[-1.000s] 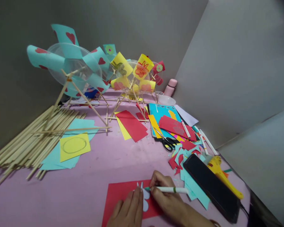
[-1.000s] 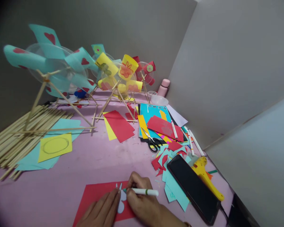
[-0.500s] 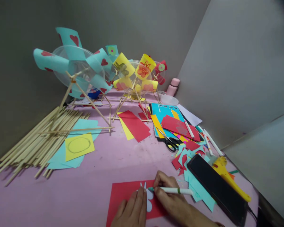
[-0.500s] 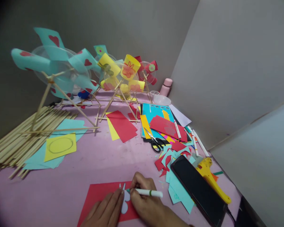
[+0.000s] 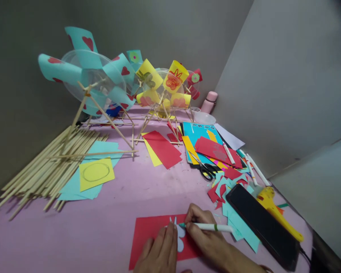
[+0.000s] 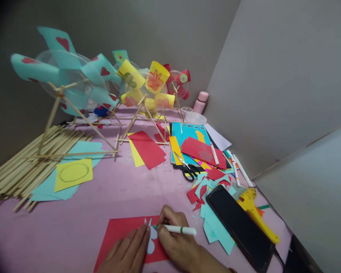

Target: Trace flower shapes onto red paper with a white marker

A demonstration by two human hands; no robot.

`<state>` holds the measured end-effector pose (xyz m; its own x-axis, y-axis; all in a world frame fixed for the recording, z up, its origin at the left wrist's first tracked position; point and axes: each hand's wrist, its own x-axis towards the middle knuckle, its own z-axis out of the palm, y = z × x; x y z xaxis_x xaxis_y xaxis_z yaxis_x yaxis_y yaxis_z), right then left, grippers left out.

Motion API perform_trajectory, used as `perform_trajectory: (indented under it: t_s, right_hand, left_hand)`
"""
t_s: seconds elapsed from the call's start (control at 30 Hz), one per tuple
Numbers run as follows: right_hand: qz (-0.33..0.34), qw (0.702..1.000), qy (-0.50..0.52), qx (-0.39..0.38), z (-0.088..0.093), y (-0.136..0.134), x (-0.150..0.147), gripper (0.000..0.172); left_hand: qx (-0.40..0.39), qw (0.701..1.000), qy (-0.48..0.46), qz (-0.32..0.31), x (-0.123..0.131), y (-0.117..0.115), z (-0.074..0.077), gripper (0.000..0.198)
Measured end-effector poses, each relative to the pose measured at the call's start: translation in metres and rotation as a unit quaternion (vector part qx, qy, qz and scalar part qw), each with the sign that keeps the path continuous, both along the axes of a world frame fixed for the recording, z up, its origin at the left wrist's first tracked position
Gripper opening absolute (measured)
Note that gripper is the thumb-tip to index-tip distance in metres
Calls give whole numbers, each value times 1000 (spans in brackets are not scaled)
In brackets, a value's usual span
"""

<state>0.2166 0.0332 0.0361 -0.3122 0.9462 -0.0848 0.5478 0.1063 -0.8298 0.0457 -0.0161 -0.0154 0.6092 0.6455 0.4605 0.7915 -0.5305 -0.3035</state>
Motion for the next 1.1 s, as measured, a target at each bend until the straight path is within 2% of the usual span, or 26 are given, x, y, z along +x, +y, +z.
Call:
perform_trajectory:
  t_s: [0.13, 0.3, 0.43, 0.57, 0.67, 0.77, 0.9, 1.1]
  right_hand:
    - [6, 1000, 16, 1, -2, 1, 0, 11]
    - [-23, 1000, 4, 7, -6, -3, 1, 11]
    - [-42, 998, 38, 5, -11, -4, 4, 11]
    - [-26, 994, 108, -6, -11, -4, 9, 12]
    - [5, 992, 123, -18, -7, -5, 12, 11]
    - [20, 996, 92, -8, -2, -5, 11, 12]
    - [14, 998, 57, -4, 8, -5, 7, 14]
    - [3, 997, 64, -38, 18, -5, 3, 11]
  left_hand:
    - [4, 1000, 2, -7, 0, 0, 1, 51]
    - [10, 1000, -4, -8, 0, 0, 2, 53]
    - [5, 1000, -10, -14, -1, -1, 2, 54]
    - [5, 999, -34, -14, -1, 1, 2, 53]
    - [-1, 999, -52, -11, -1, 2, 3, 52]
    - [-3, 998, -59, -16, -1, 1, 5, 52]
    - [-8, 998, -67, -15, -2, 0, 5, 53]
    - [-8, 997, -72, -9, 0, 1, 6, 53]
